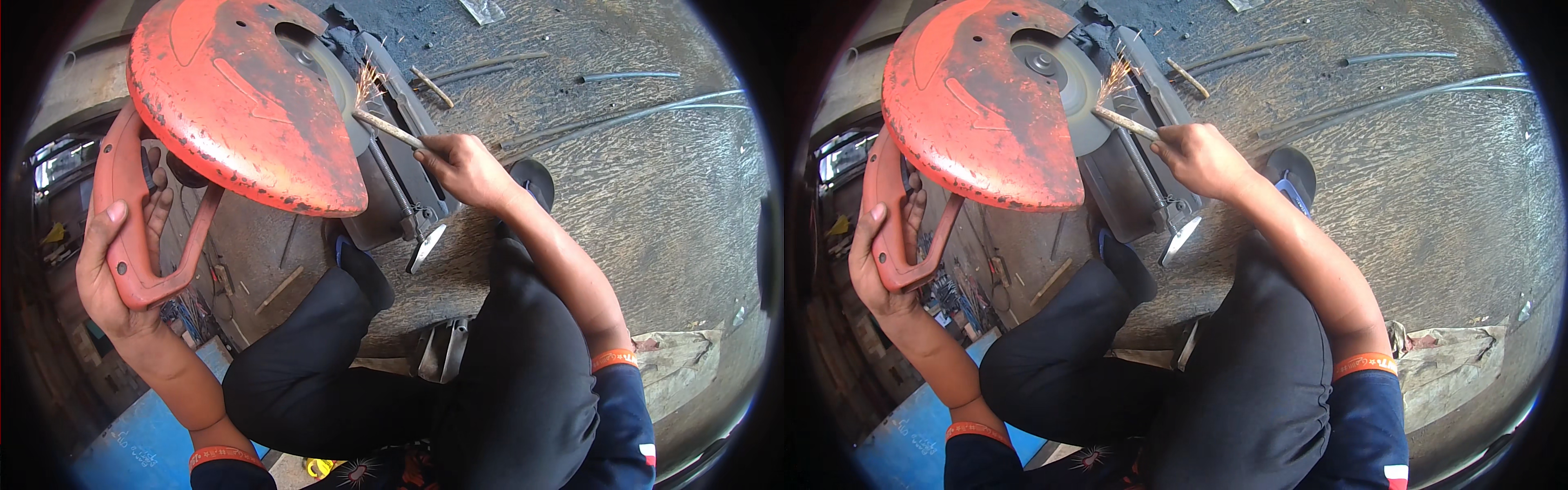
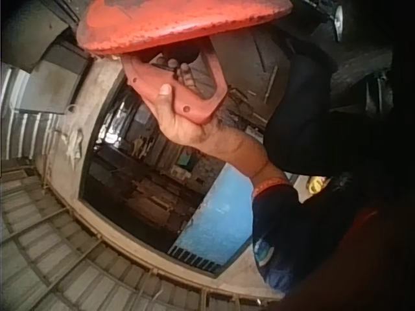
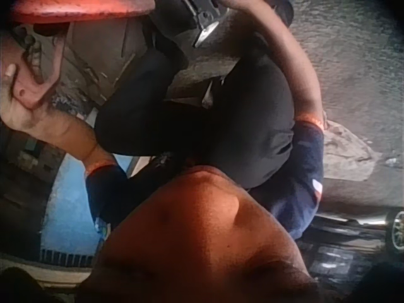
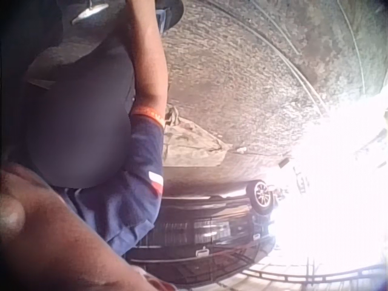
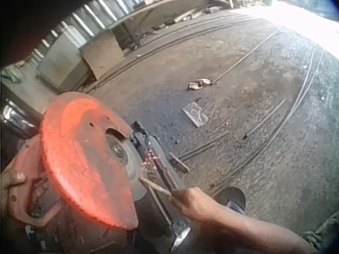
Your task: Cutting and smoothing the ends of metal rods using a chop saw.
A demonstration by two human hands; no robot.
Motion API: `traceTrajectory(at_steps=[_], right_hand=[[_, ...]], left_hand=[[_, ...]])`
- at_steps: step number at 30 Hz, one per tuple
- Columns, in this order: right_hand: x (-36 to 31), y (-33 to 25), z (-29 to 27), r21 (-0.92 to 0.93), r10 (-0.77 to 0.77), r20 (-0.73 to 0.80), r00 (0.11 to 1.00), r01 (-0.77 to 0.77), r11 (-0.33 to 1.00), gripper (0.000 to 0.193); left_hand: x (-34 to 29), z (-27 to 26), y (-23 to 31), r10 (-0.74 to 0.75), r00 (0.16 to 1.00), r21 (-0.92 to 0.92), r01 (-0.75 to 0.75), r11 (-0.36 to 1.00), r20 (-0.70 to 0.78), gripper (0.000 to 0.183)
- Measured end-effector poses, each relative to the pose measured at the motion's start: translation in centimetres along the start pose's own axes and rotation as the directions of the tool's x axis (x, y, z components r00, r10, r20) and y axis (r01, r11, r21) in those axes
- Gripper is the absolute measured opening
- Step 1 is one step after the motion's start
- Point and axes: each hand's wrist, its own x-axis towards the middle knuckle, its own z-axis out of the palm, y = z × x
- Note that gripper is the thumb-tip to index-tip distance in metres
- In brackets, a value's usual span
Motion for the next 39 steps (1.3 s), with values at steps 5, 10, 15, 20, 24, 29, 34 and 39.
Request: traceTrajectory(at_steps=[5,10,15,20,24,29,34,39], right_hand=[[-0.2,0.2,0.3,-0.06,-0.08,-0.088,0.993,0.075,0.995,0.023],[-0.2,0.7,0.6,-0.097,-0.191,-0.136,0.972,0.179,0.979,0.029],[-0.4,1.1,0.1,-0.139,-0.236,-0.132,0.963,0.218,0.966,0.033],[-0.2,1.9,-0.8,0.192,0.12,0.085,0.989,-0.135,0.972,0.039],[0.2,2.0,-0.5,0.229,0.109,0.059,0.992,-0.119,0.966,0.04],[0.3,1.0,0.0,0.103,0.045,0.003,0.999,-0.045,0.994,0.035],[0.0,0.4,-0.2,-0.005,-0.025,-0.074,0.997,0.025,1.0,0.024],[-0.2,0.6,0.1,-0.093,-0.145,-0.14,0.98,0.132,0.987,0.019]], left_hand=[[-0.1,0.0,0.1,-0.002,1.0,-0.008,0.002,1.0,-0.001,0.062],[0.0,0.0,0.0,0.002,1.0,0.023,-0.002,1.0,0.011,0.062],[0.2,-0.3,0.2,0.014,1.0,0.084,-0.015,0.996,0.014,0.061],[0.1,-0.5,0.6,-0.01,1.0,0.247,0.011,0.969,-0.005,0.059],[0.0,0.1,0.2,0.008,0.995,0.171,-0.024,0.985,0.094,0.059],[-0.1,0.7,0.0,0.069,0.997,0.113,-0.071,0.991,0.016,0.062],[-0.1,0.8,0.1,0.047,0.998,0.092,-0.05,0.995,0.036,0.063],[-0.1,0.9,0.0,0.059,0.998,0.116,-0.06,0.991,0.014,0.063]])
